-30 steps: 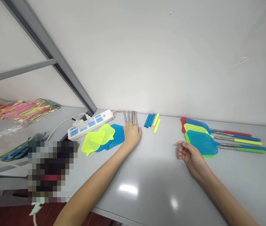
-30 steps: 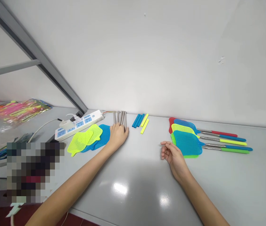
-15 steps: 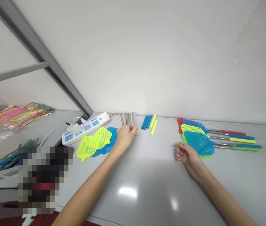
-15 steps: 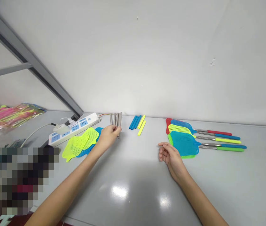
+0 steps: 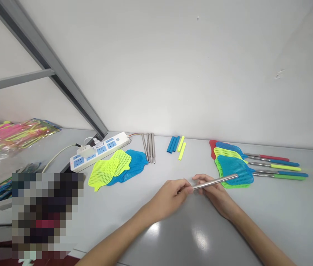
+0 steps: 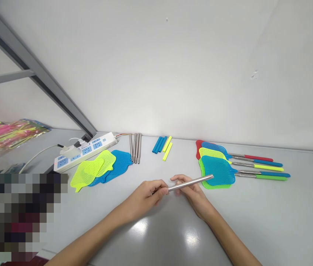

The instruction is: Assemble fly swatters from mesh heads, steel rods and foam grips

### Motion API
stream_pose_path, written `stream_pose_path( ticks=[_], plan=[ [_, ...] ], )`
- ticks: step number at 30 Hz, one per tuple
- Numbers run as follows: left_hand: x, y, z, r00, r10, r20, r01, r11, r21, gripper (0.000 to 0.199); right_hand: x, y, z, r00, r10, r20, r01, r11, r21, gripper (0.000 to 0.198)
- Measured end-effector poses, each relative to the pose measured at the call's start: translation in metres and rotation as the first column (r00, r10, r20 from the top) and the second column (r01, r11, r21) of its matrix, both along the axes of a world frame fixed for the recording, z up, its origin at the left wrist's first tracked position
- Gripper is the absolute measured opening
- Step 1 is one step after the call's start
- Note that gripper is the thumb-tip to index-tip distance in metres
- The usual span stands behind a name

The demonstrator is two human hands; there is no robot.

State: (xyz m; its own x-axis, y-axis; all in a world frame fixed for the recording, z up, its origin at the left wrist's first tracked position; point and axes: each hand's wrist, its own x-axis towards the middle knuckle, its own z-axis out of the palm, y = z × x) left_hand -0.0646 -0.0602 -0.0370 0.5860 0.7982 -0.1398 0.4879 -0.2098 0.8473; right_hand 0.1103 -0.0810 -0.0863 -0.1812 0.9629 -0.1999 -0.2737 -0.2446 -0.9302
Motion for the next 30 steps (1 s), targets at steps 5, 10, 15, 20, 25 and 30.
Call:
stream_pose_path(
  ticks=[5, 10, 15, 20, 25, 30],
  plan=[
    [-0.001, 0.001, -0.014, 0.997, 0.067, -0.048, -0.061, 0.992, 0.112, 0.034, 0.004, 0.001, -0.003, 0.989, 0.079, -0.123, -0.076, 0.997, 0.030, 0.020],
    [-0.004, 0.000, -0.017, 0.995, 0.053, -0.083, -0.039, 0.985, 0.166, 0.031, 0.005, 0.005, -0.005, 0.993, 0.009, -0.117, -0.015, 0.999, -0.043, 0.022],
    [-0.009, 0.003, -0.013, 0.994, 0.073, -0.078, -0.056, 0.977, 0.208, 0.032, 0.004, 0.010, -0.004, 0.983, -0.075, -0.166, 0.053, 0.990, -0.133, 0.025],
    [-0.016, 0.009, -0.010, 0.989, 0.142, -0.047, -0.126, 0.961, 0.244, 0.031, 0.007, 0.013, -0.007, 0.953, -0.163, -0.254, 0.108, 0.970, -0.217, 0.022],
    [-0.035, 0.028, -0.019, 0.935, 0.349, -0.059, -0.280, 0.831, 0.481, 0.025, 0.007, 0.014, -0.008, 0.948, -0.188, -0.258, 0.129, 0.965, -0.228, 0.024],
    [-0.063, 0.052, -0.038, 0.790, 0.581, -0.195, -0.337, 0.678, 0.653, 0.021, 0.005, 0.014, -0.007, 0.938, -0.185, -0.293, 0.118, 0.966, -0.230, 0.023]
  ],
)
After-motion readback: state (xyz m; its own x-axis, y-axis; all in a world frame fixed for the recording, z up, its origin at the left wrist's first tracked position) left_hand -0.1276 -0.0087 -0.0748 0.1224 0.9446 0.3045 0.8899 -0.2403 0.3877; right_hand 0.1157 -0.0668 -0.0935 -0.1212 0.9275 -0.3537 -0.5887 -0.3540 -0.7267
